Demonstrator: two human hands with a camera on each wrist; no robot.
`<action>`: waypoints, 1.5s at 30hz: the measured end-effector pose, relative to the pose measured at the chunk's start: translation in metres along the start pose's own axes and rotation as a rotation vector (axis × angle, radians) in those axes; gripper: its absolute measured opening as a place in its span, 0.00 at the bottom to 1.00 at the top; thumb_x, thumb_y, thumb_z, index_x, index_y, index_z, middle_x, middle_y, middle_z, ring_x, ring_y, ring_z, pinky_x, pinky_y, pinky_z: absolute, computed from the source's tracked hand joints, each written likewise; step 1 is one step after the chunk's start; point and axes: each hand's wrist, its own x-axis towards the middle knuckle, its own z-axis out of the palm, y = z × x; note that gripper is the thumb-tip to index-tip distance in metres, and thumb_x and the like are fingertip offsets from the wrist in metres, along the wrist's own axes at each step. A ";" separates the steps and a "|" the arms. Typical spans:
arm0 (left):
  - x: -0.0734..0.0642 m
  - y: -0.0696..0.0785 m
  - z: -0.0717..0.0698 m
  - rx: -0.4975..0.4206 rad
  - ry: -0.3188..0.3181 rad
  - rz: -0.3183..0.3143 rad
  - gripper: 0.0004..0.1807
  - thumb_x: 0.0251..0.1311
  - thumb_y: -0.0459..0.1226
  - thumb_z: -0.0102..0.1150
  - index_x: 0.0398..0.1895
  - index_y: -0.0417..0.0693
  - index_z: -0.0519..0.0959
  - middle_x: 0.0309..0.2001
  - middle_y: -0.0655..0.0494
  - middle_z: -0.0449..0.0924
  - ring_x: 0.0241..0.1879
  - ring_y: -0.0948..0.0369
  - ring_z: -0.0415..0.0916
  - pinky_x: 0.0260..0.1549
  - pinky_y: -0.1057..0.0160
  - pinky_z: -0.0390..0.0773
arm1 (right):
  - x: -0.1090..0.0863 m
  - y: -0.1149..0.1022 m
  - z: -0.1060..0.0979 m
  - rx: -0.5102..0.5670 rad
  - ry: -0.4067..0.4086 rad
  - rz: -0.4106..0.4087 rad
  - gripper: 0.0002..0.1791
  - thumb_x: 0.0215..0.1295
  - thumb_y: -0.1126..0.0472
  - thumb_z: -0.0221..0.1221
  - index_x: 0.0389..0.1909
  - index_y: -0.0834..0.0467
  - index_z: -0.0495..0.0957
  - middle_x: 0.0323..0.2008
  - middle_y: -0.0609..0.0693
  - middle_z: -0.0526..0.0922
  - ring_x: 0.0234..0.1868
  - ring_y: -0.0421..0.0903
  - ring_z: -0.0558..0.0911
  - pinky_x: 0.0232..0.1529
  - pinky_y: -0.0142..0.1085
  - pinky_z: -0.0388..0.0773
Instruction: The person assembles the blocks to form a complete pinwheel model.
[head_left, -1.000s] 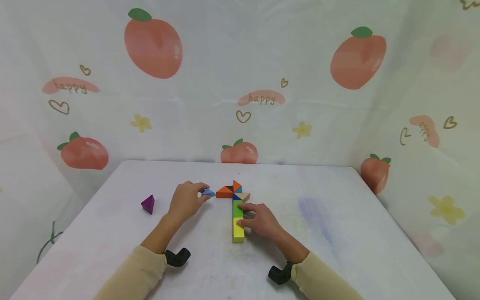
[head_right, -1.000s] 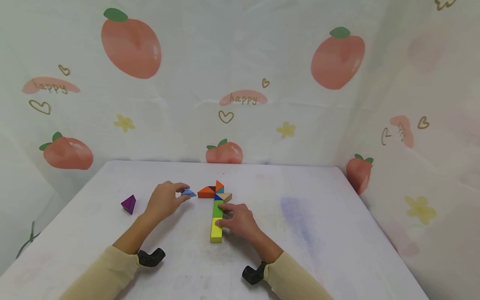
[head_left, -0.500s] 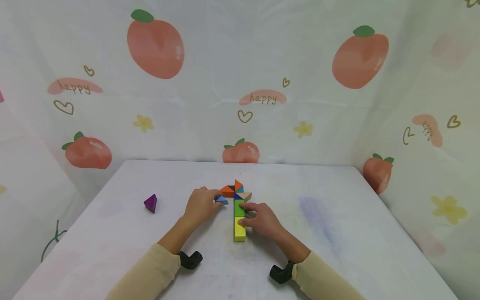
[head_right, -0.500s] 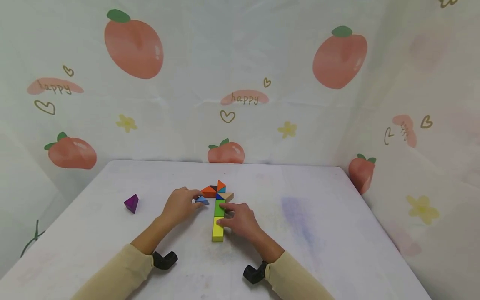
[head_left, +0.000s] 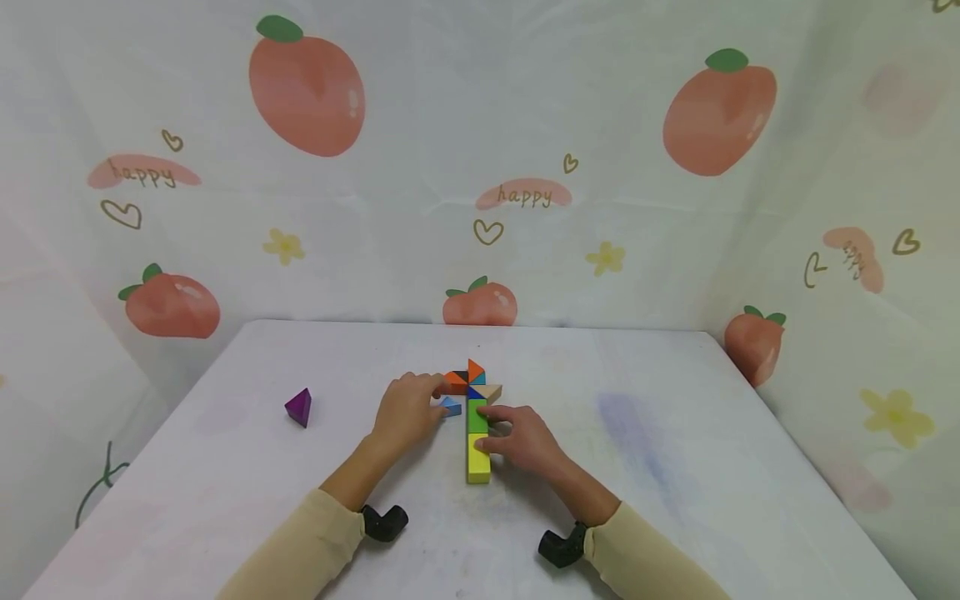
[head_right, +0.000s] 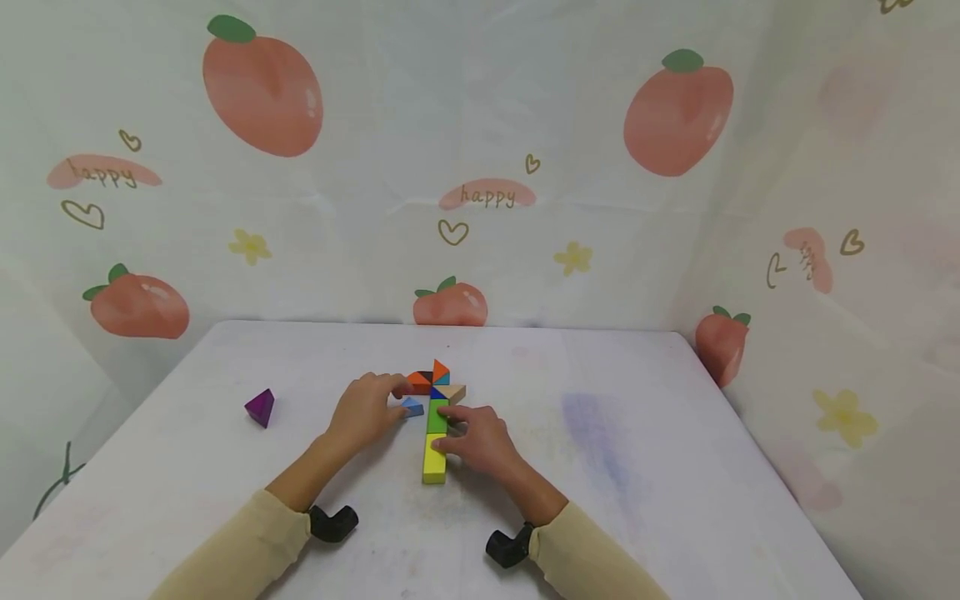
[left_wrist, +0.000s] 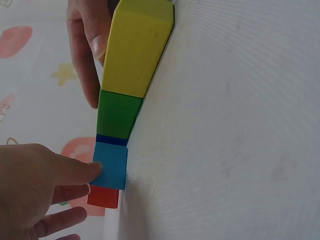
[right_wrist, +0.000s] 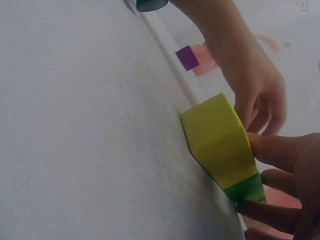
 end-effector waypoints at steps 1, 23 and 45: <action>0.000 0.000 0.000 -0.004 0.007 0.008 0.13 0.51 0.39 0.73 0.41 0.56 0.84 0.30 0.62 0.82 0.32 0.60 0.72 0.35 0.61 0.75 | 0.000 0.000 0.000 -0.001 0.001 0.004 0.29 0.57 0.51 0.70 0.60 0.49 0.78 0.53 0.48 0.81 0.56 0.52 0.72 0.58 0.54 0.68; 0.008 0.006 0.006 -0.143 -0.075 -0.078 0.08 0.56 0.42 0.70 0.39 0.55 0.85 0.24 0.63 0.75 0.30 0.61 0.69 0.31 0.63 0.73 | 0.000 0.002 0.000 -0.009 0.008 -0.019 0.29 0.57 0.50 0.70 0.60 0.50 0.78 0.52 0.47 0.82 0.56 0.51 0.72 0.58 0.53 0.69; 0.013 0.007 0.010 -0.201 0.010 -0.083 0.08 0.53 0.41 0.72 0.34 0.52 0.83 0.20 0.64 0.71 0.28 0.60 0.67 0.32 0.61 0.68 | 0.001 0.003 0.002 0.012 0.009 -0.040 0.29 0.57 0.50 0.69 0.60 0.51 0.78 0.51 0.47 0.82 0.59 0.53 0.72 0.60 0.55 0.67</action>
